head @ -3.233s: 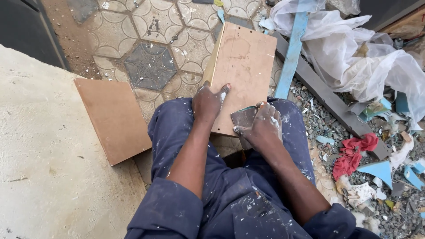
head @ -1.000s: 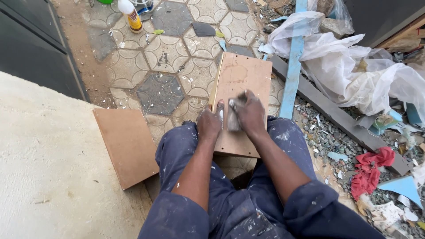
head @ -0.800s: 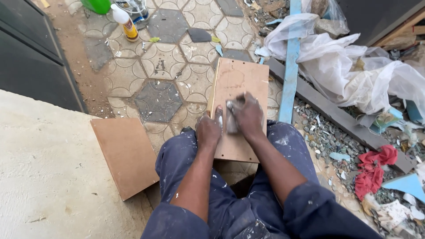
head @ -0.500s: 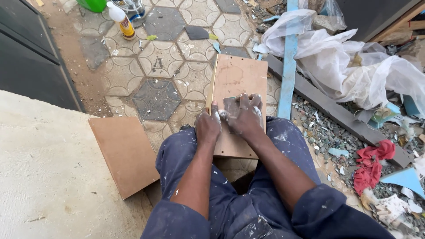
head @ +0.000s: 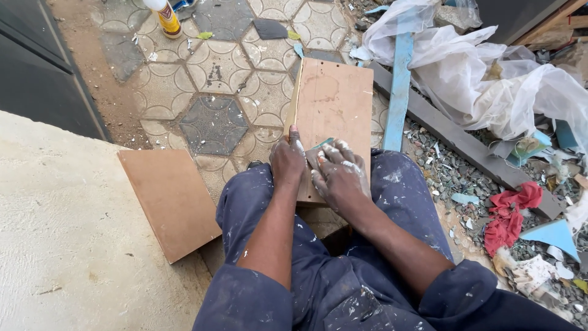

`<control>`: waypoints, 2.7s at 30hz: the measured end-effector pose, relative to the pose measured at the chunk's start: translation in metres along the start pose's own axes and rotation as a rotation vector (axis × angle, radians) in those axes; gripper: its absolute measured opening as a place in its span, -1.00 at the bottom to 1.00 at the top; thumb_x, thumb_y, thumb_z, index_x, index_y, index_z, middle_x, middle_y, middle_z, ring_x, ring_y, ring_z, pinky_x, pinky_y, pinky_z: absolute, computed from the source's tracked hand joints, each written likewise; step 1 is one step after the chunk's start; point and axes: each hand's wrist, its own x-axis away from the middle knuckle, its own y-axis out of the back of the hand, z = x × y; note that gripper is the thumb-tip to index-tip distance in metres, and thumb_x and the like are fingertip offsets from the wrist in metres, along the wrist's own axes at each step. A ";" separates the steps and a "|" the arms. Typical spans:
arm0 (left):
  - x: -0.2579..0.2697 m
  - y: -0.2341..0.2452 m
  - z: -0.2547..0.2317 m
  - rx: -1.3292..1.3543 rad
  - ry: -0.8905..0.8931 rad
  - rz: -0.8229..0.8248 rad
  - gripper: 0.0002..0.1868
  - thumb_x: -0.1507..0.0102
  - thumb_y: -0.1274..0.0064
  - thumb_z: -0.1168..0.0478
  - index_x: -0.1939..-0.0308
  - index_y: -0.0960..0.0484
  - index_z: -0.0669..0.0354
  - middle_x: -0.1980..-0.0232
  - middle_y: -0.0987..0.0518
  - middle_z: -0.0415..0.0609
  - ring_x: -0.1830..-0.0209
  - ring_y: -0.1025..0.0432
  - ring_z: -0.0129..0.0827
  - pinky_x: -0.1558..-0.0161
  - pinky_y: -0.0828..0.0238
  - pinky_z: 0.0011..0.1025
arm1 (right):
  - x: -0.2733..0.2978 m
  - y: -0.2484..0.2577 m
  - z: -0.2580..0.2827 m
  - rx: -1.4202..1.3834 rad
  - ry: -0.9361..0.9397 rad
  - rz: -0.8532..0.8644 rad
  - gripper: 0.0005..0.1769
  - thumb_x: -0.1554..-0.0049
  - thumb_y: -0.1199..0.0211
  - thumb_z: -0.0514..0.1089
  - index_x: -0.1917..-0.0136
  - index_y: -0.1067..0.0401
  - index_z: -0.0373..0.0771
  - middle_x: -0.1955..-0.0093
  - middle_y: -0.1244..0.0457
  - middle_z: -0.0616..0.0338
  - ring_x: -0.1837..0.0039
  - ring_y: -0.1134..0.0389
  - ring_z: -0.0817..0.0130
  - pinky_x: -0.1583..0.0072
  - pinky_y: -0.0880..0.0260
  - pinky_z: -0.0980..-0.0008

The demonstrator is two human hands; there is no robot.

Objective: Sanding the surface and edges of a wooden board using a piece of sandpaper while sitting on the floor.

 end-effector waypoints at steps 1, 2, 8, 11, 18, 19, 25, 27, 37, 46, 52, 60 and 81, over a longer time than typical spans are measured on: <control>-0.002 -0.001 0.001 0.000 0.000 0.001 -0.19 -0.44 0.50 -0.28 -0.22 -0.51 0.44 -0.12 -0.53 0.48 -0.30 -0.33 0.34 -0.33 -0.17 0.05 | -0.005 -0.007 -0.003 0.000 -0.001 0.000 -0.44 -0.26 0.07 0.12 -0.45 -0.37 -0.03 -0.56 -0.14 0.15 -0.65 0.07 0.11 -0.46 -0.05 0.02; -0.004 -0.002 0.002 0.002 0.005 0.000 -0.19 -0.44 0.51 -0.27 -0.21 -0.51 0.43 -0.12 -0.53 0.48 -0.30 -0.33 0.33 -0.34 -0.17 0.05 | -0.011 -0.014 -0.006 0.027 0.017 0.005 -0.42 -0.28 0.11 0.13 -0.48 -0.33 -0.02 -0.58 -0.12 0.19 -0.65 0.08 0.18 -0.45 -0.06 0.01; 0.003 0.002 -0.001 0.000 0.000 -0.003 -0.18 -0.44 0.55 -0.27 -0.15 -0.56 0.43 -0.09 -0.54 0.51 -0.28 -0.33 0.35 -0.33 -0.16 0.09 | -0.090 -0.100 -0.049 0.086 0.036 -0.012 -0.42 -0.34 0.22 0.09 -0.53 -0.26 -0.04 -0.62 -0.08 0.24 -0.67 0.13 0.21 -0.42 -0.05 -0.10; 0.003 0.002 -0.003 0.013 0.011 -0.003 -0.15 -0.44 0.57 -0.29 -0.16 -0.55 0.43 -0.11 -0.53 0.51 -0.29 -0.33 0.36 -0.34 -0.17 0.09 | -0.060 -0.064 -0.023 0.180 0.045 0.029 -0.45 -0.34 0.25 0.08 -0.48 -0.31 -0.03 -0.61 -0.08 0.26 -0.67 0.15 0.21 -0.39 -0.03 -0.10; 0.004 0.003 -0.001 -0.016 0.015 -0.009 -0.21 -0.43 0.51 -0.28 -0.17 -0.57 0.33 -0.10 -0.56 0.43 -0.30 -0.34 0.28 -0.34 -0.18 0.04 | -0.053 0.035 0.018 0.036 -0.020 -0.082 -0.43 -0.34 0.30 0.03 -0.30 -0.44 -0.24 -0.27 -0.35 -0.12 -0.37 -0.33 -0.06 -0.30 -0.15 -0.32; 0.004 0.001 0.001 -0.021 0.015 -0.007 -0.21 -0.43 0.51 -0.28 -0.17 -0.57 0.33 -0.10 -0.56 0.43 -0.30 -0.34 0.28 -0.34 -0.18 0.04 | -0.069 -0.024 0.006 0.031 -0.023 -0.081 -0.43 -0.34 0.30 0.03 -0.30 -0.44 -0.24 -0.27 -0.35 -0.12 -0.37 -0.33 -0.06 -0.30 -0.15 -0.32; -0.002 0.001 -0.002 -0.005 0.025 0.010 -0.23 -0.45 0.51 -0.23 -0.22 -0.52 0.40 -0.15 -0.53 0.45 -0.33 -0.32 0.31 -0.37 -0.16 0.04 | -0.079 -0.089 -0.040 0.098 -0.023 0.030 -0.35 -0.30 0.34 0.25 -0.42 -0.35 0.00 -0.46 -0.23 0.24 -0.48 -0.17 0.14 -0.32 -0.03 -0.14; -0.002 -0.001 0.000 0.013 0.033 -0.005 -0.24 -0.44 0.49 -0.26 -0.21 -0.54 0.34 -0.12 -0.55 0.38 -0.32 -0.34 0.24 -0.37 -0.17 0.00 | -0.131 -0.116 -0.074 0.133 -0.037 -0.069 -0.39 -0.32 0.22 0.20 -0.50 -0.32 0.01 -0.57 -0.15 0.21 -0.56 -0.10 0.17 -0.39 0.01 -0.15; -0.003 0.000 -0.005 -0.028 -0.015 -0.019 -0.22 -0.46 0.53 -0.20 -0.22 -0.50 0.48 -0.15 -0.52 0.53 -0.30 -0.32 0.37 -0.38 -0.13 0.08 | -0.048 -0.078 -0.029 0.195 0.115 -0.071 -0.44 -0.24 0.12 0.17 -0.45 -0.35 0.15 -0.55 -0.15 0.42 -0.58 0.01 0.19 -0.29 -0.12 -0.12; -0.008 -0.008 0.008 -0.020 0.007 -0.018 -0.27 -0.45 0.48 -0.22 -0.19 -0.54 0.37 -0.10 -0.56 0.45 -0.29 -0.35 0.29 -0.34 -0.17 0.04 | -0.059 -0.074 -0.023 0.176 -0.022 -0.011 -0.41 -0.26 0.18 0.14 -0.52 -0.25 0.12 -0.60 -0.06 0.43 -0.57 0.07 0.22 -0.28 -0.07 -0.11; -0.016 -0.014 0.016 -0.037 0.005 -0.027 -0.25 -0.46 0.48 -0.23 -0.22 -0.50 0.40 -0.11 -0.56 0.44 -0.29 -0.35 0.28 -0.34 -0.18 0.02 | -0.085 -0.072 -0.028 0.207 -0.059 -0.005 -0.41 -0.31 0.18 0.16 -0.56 -0.23 0.14 -0.65 -0.02 0.39 -0.63 0.08 0.27 -0.38 0.07 -0.20; -0.009 -0.009 0.010 -0.047 -0.030 -0.034 -0.22 -0.46 0.52 -0.22 -0.22 -0.50 0.47 -0.14 -0.54 0.51 -0.30 -0.33 0.34 -0.34 -0.16 0.07 | -0.071 -0.051 -0.016 0.263 -0.017 0.020 -0.43 -0.35 0.26 0.09 -0.54 -0.26 0.03 -0.62 -0.07 0.36 -0.56 0.01 0.26 -0.36 0.12 -0.20; -0.012 -0.011 0.015 -0.047 -0.027 -0.049 -0.25 -0.43 0.42 -0.26 -0.17 -0.56 0.36 -0.12 -0.58 0.38 -0.29 -0.36 0.23 -0.32 -0.21 0.02 | -0.066 -0.043 -0.024 0.239 0.039 -0.173 -0.53 -0.26 0.17 -0.12 -0.33 -0.43 -0.01 -0.44 -0.24 0.31 -0.40 -0.11 0.17 -0.15 -0.05 -0.01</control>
